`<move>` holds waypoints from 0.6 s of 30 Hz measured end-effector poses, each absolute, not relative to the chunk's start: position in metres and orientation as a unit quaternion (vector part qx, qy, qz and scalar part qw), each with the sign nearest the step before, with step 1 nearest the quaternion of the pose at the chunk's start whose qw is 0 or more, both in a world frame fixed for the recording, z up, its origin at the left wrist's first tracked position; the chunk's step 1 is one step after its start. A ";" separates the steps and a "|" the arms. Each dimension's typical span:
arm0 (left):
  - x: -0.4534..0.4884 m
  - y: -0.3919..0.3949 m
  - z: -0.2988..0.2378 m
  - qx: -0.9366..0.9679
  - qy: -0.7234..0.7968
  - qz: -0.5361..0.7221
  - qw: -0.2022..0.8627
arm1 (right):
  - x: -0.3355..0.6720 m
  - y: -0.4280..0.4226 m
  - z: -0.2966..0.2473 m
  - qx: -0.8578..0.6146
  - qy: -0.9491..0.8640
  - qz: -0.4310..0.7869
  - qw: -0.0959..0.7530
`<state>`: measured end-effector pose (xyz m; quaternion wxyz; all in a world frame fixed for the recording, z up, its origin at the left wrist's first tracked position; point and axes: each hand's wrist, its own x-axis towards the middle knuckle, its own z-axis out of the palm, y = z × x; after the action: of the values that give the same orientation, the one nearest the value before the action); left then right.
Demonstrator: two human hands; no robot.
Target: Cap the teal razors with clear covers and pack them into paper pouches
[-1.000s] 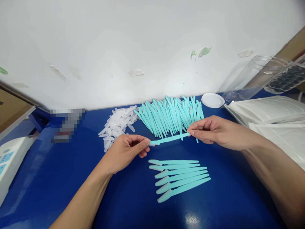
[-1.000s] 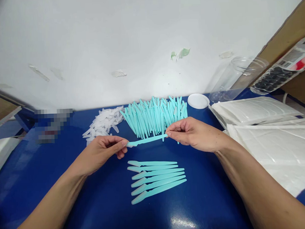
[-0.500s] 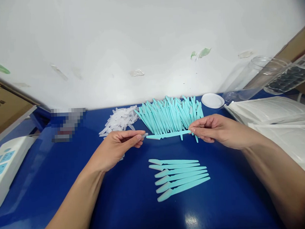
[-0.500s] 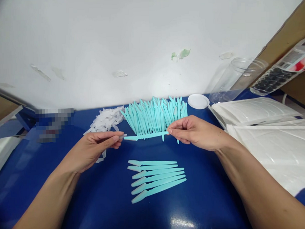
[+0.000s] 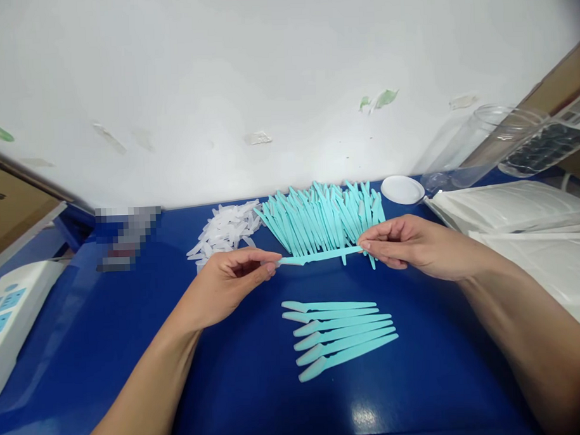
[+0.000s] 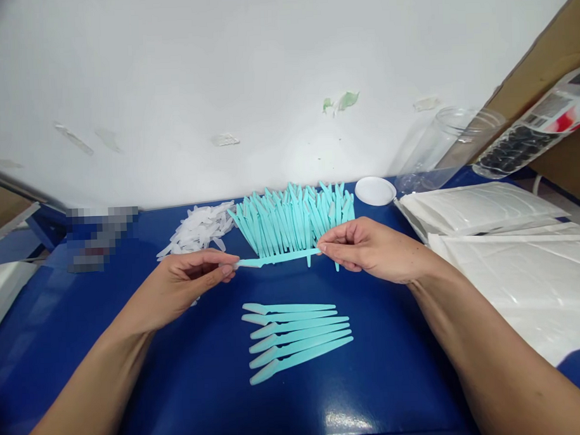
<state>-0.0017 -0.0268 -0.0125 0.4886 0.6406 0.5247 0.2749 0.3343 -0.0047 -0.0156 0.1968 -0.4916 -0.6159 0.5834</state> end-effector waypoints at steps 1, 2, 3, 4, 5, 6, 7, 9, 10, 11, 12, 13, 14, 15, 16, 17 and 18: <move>0.001 -0.028 -0.014 0.648 0.519 0.270 0.487 | 0.333 -0.005 -0.016 -0.491 -0.616 0.584 0.194; 0.003 -0.028 -0.016 0.653 0.514 0.265 0.489 | 0.332 -0.005 -0.016 -0.490 -0.616 0.587 0.190; 0.006 -0.029 -0.018 0.655 0.510 0.258 0.494 | 0.330 -0.005 -0.016 -0.488 -0.614 0.591 0.188; 0.008 -0.030 -0.019 0.655 0.507 0.250 0.501 | 0.329 -0.005 -0.017 -0.486 -0.611 0.595 0.187; 0.010 -0.030 -0.020 0.653 0.507 0.241 0.509 | 0.328 -0.005 -0.017 -0.485 -0.609 0.599 0.188; 0.011 -0.031 -0.021 0.649 0.508 0.233 0.516 | 0.327 -0.005 -0.017 -0.484 -0.608 0.600 0.188; 0.012 -0.032 -0.021 0.646 0.509 0.227 0.522 | 0.326 -0.005 -0.017 -0.484 -0.609 0.600 0.189; 0.012 -0.033 -0.020 0.646 0.508 0.230 0.522 | 0.326 -0.006 -0.017 -0.485 -0.608 0.599 0.191; 0.011 -0.033 -0.019 0.655 0.502 0.236 0.513 | 0.326 -0.006 -0.017 -0.486 -0.606 0.600 0.192; 0.009 -0.033 -0.018 0.669 0.495 0.241 0.498 | 0.326 -0.006 -0.016 -0.487 -0.603 0.602 0.193; 0.008 -0.033 -0.016 0.686 0.489 0.245 0.480 | 0.326 -0.006 -0.016 -0.487 -0.600 0.604 0.195; 0.006 -0.033 -0.014 0.702 0.485 0.246 0.460 | 0.327 -0.005 -0.016 -0.487 -0.597 0.606 0.197; 0.004 -0.032 -0.012 0.713 0.485 0.245 0.443 | 0.328 -0.005 -0.016 -0.488 -0.594 0.607 0.200; 0.003 -0.031 -0.010 0.717 0.490 0.242 0.433 | 0.329 -0.005 -0.017 -0.488 -0.593 0.607 0.203; 0.001 -0.030 -0.008 0.712 0.499 0.240 0.433 | 0.331 -0.005 -0.017 -0.488 -0.592 0.607 0.207; -0.001 -0.028 -0.007 0.701 0.509 0.240 0.438 | 0.333 -0.004 -0.018 -0.489 -0.591 0.606 0.209; -0.002 -0.027 -0.006 0.687 0.519 0.242 0.446 | 0.334 -0.004 -0.019 -0.490 -0.591 0.605 0.211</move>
<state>-0.0022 -0.0273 -0.0060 0.4465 0.6872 0.5194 0.2420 0.3342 -0.0040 -0.0189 0.2114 -0.4901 -0.5912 0.6046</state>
